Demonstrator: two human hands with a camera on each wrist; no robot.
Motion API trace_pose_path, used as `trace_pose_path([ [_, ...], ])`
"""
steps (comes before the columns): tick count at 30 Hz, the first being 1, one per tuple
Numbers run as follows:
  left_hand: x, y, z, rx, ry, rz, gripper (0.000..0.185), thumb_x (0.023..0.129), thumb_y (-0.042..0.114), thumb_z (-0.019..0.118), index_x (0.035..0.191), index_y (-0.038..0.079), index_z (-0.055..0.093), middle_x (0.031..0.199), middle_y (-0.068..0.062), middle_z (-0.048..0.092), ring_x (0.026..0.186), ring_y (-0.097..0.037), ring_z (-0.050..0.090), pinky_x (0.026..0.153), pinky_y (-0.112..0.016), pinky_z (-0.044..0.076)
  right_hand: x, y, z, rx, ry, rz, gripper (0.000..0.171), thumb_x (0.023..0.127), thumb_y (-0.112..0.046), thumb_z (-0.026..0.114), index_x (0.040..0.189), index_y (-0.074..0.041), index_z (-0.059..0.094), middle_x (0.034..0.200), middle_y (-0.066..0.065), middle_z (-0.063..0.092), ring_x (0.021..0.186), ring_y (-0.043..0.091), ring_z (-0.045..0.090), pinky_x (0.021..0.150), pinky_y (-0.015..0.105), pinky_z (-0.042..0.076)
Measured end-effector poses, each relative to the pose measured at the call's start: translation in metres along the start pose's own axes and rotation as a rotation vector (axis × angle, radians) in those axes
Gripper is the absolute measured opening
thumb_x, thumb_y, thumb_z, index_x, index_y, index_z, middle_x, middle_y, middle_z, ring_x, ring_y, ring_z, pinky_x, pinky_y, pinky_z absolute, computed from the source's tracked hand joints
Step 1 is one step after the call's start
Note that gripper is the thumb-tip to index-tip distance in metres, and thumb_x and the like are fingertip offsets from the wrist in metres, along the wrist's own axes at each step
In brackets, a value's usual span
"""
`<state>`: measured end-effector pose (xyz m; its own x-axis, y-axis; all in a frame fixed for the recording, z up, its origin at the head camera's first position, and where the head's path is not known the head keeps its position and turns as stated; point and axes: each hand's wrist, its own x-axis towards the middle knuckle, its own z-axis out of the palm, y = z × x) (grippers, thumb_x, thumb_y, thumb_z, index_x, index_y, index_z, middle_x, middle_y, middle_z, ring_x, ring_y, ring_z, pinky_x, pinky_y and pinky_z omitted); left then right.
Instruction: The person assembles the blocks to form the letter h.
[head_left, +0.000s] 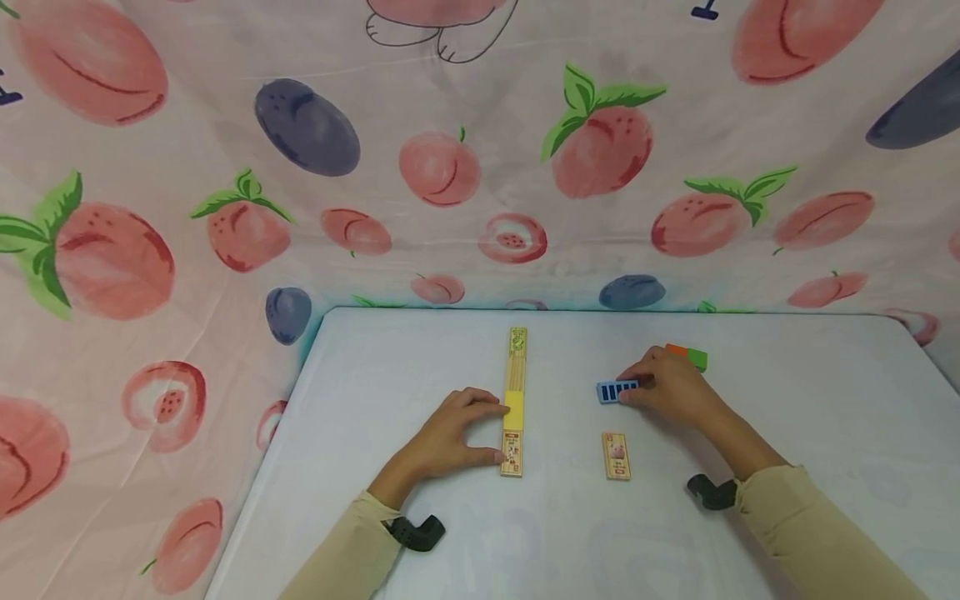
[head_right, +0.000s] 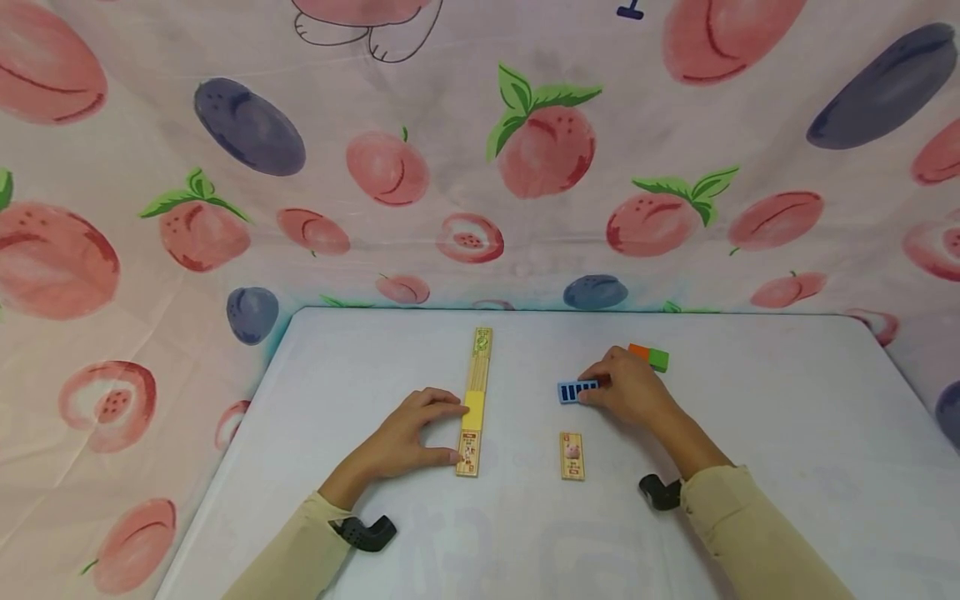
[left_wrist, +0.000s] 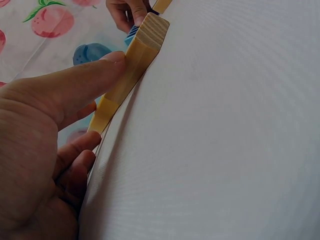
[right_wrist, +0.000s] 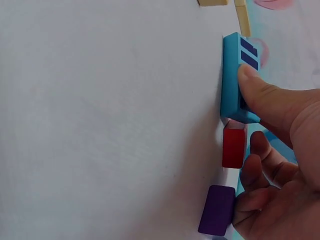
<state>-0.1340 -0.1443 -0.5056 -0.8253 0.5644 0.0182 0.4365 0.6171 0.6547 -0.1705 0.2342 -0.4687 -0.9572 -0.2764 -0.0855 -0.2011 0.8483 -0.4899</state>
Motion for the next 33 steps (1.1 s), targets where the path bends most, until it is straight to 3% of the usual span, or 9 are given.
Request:
trace_pose_path([
  [5,0.0,0.0,0.0,-0.007,0.0,-0.002,0.063,0.082,0.044,0.085,0.139,0.026,0.064,0.142,0.004,0.054,0.134,-0.019,0.046,0.113,-0.046,0.041,0.001,0.003,0.001,0.015,0.017,-0.012,0.03,0.082,-0.03,0.086,0.106,-0.012,0.081,0.099,0.004,0.066,0.088,0.019,0.055,0.072,0.028,0.046],
  [12,0.0,0.0,0.0,-0.01,-0.003,-0.004,0.063,0.082,0.045,0.085,0.139,0.027,0.064,0.141,0.004,0.054,0.134,-0.019,0.046,0.113,-0.046,0.041,-0.003,0.008,-0.002,0.059,-0.007,-0.004,0.03,0.081,-0.034,0.087,0.102,-0.013,0.077,0.088,-0.001,0.063,0.086,0.018,0.052,0.072,0.029,0.045],
  [19,0.0,0.0,0.001,-0.004,-0.004,-0.004,0.063,0.082,0.044,0.085,0.139,0.027,0.064,0.142,0.004,0.054,0.135,-0.019,0.045,0.113,-0.046,0.041,-0.01,0.005,-0.01,0.195,-0.036,0.065,0.03,0.088,-0.036,0.081,0.107,-0.015,0.073,0.089,0.002,0.058,0.089,0.021,0.052,0.067,0.027,0.045],
  [26,0.0,-0.001,0.001,-0.006,-0.005,-0.003,0.063,0.082,0.045,0.084,0.139,0.027,0.063,0.142,0.005,0.054,0.135,-0.018,0.045,0.113,-0.046,0.041,-0.015,-0.003,-0.008,0.286,-0.064,0.096,0.028,0.092,-0.033,0.077,0.11,-0.013,0.069,0.105,0.006,0.066,0.099,0.023,0.057,0.077,0.028,0.052],
  [33,0.0,-0.002,0.001,-0.005,-0.008,-0.003,0.064,0.082,0.046,0.084,0.14,0.028,0.063,0.142,0.005,0.053,0.135,-0.018,0.045,0.113,-0.045,0.041,-0.019,-0.009,-0.006,0.416,-0.12,0.167,0.044,0.094,-0.034,0.074,0.125,-0.006,0.059,0.108,0.009,0.071,0.099,0.022,0.064,0.082,0.031,0.056],
])
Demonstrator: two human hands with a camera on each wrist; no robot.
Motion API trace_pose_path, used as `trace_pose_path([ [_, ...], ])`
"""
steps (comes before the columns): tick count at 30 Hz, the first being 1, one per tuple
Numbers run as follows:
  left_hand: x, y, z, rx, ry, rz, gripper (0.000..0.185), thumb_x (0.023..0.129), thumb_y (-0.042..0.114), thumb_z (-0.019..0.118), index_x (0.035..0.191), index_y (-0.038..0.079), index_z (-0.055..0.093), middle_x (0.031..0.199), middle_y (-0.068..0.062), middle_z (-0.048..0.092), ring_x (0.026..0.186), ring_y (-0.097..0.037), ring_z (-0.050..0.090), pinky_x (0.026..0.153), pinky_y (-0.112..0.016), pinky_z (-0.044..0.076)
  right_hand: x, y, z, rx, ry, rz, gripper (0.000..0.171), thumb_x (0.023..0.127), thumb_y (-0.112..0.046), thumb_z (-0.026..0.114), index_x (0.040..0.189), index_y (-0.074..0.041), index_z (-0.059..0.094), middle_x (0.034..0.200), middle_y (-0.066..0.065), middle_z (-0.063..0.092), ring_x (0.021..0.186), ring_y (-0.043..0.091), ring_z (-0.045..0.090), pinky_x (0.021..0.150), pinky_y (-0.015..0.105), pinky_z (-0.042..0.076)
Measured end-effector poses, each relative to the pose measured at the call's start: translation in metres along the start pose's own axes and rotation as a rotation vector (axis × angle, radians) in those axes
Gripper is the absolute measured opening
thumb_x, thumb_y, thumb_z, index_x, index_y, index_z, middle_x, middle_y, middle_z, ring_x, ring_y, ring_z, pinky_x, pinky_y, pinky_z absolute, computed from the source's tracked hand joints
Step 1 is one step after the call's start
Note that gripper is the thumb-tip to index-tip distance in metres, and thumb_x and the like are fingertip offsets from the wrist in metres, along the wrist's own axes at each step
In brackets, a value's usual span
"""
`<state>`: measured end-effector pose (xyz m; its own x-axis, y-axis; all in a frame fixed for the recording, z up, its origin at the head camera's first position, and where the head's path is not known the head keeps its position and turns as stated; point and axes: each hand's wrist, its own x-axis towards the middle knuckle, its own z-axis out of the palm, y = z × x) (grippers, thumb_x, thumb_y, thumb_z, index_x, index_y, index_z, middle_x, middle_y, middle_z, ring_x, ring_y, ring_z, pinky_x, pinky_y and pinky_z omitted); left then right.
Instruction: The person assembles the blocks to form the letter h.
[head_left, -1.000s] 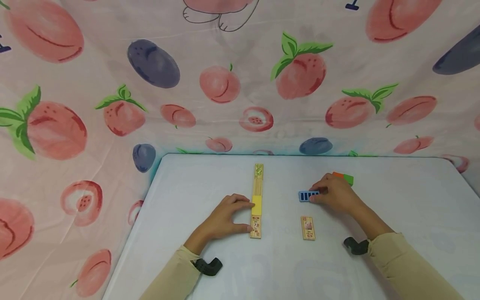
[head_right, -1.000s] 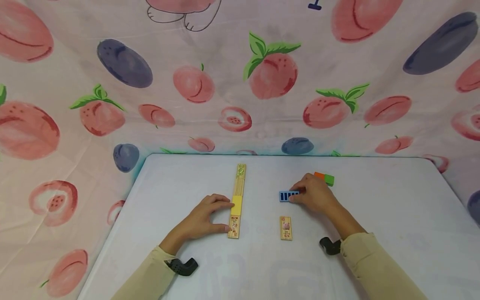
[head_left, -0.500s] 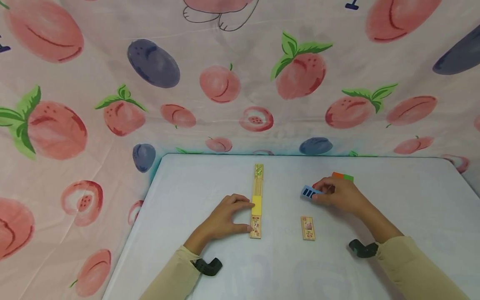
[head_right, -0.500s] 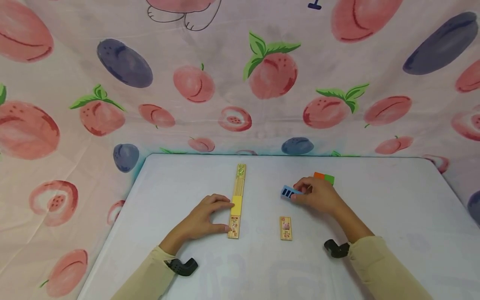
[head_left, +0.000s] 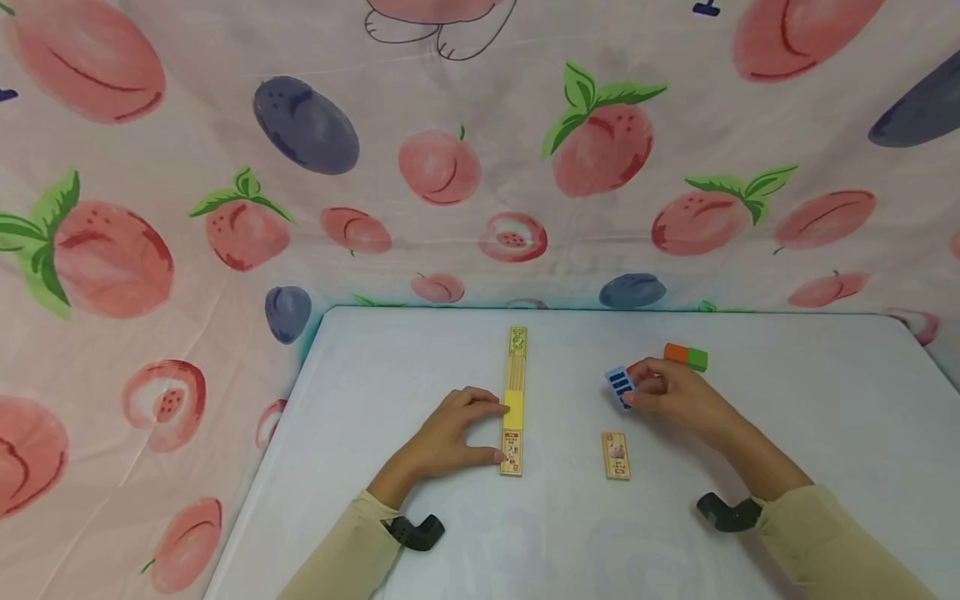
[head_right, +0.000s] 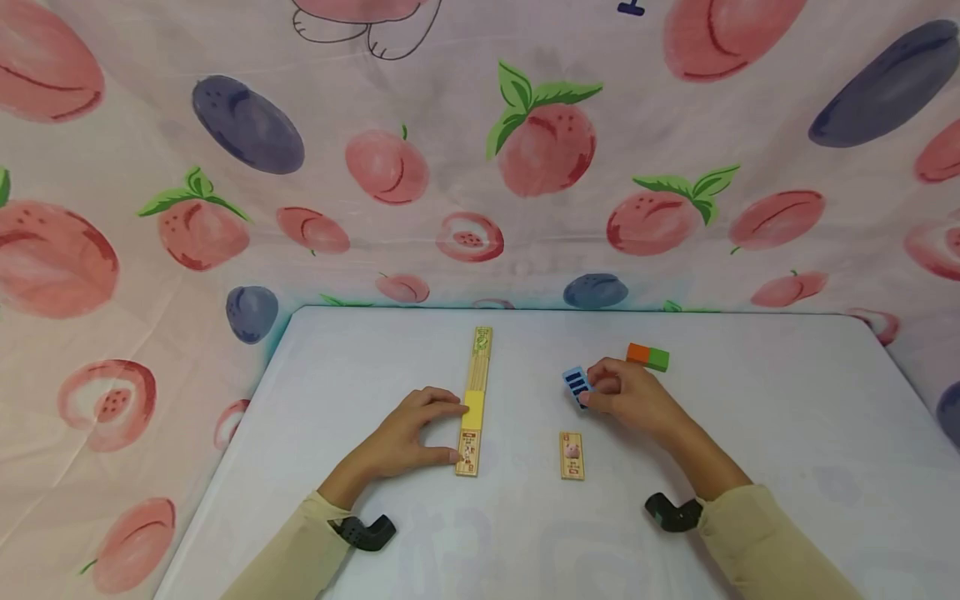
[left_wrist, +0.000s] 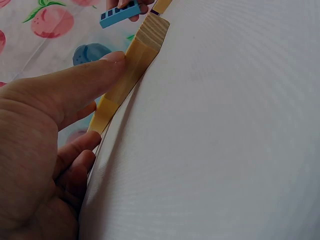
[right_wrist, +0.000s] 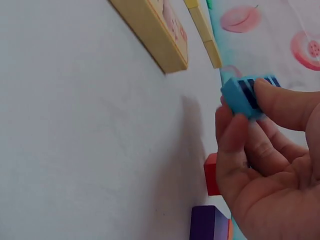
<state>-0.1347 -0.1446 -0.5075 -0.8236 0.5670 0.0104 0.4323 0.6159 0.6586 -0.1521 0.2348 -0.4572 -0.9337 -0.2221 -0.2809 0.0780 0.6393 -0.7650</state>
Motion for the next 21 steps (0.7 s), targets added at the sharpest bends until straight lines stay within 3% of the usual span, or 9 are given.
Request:
trace_pose_path([
  [5,0.0008,0.0006,-0.0001,0.001,-0.001,-0.01,0.064,0.083,0.046,0.084,0.14,0.028,0.063,0.143,0.005,0.053,0.136,-0.018,0.045,0.114,-0.045,0.04,-0.001,0.0004,0.0012,0.08,-0.019,0.014,0.066,0.093,-0.037,0.075,0.146,-0.014,0.043,0.125,0.016,0.068,0.116,0.028,0.061,0.096,0.04,0.056],
  [9,0.001,0.0015,-0.0002,0.0,-0.003,-0.015,0.064,0.083,0.046,0.084,0.14,0.028,0.063,0.143,0.005,0.053,0.136,-0.018,0.045,0.114,-0.046,0.04,-0.0027,0.0009,0.0032,0.103,-0.007,-0.015,0.068,0.093,-0.039,0.074,0.15,-0.021,0.041,0.133,0.018,0.062,0.123,0.033,0.057,0.099,0.048,0.055],
  [14,0.001,0.0023,-0.0007,-0.004,-0.003,-0.016,0.064,0.082,0.046,0.084,0.14,0.028,0.063,0.142,0.005,0.053,0.135,-0.018,0.045,0.113,-0.046,0.041,-0.0047,-0.0002,0.0067,0.1,0.002,-0.029,0.054,0.096,-0.036,0.071,0.143,-0.02,0.05,0.129,0.015,0.062,0.119,0.03,0.057,0.094,0.039,0.055],
  [21,0.0012,0.0024,-0.0006,-0.004,-0.002,-0.018,0.064,0.082,0.046,0.084,0.14,0.028,0.063,0.142,0.005,0.054,0.134,-0.018,0.045,0.113,-0.045,0.042,-0.0074,-0.0024,0.0094,0.109,0.012,-0.026,0.048,0.097,-0.027,0.07,0.141,-0.016,0.053,0.123,0.014,0.066,0.11,0.027,0.061,0.087,0.029,0.057],
])
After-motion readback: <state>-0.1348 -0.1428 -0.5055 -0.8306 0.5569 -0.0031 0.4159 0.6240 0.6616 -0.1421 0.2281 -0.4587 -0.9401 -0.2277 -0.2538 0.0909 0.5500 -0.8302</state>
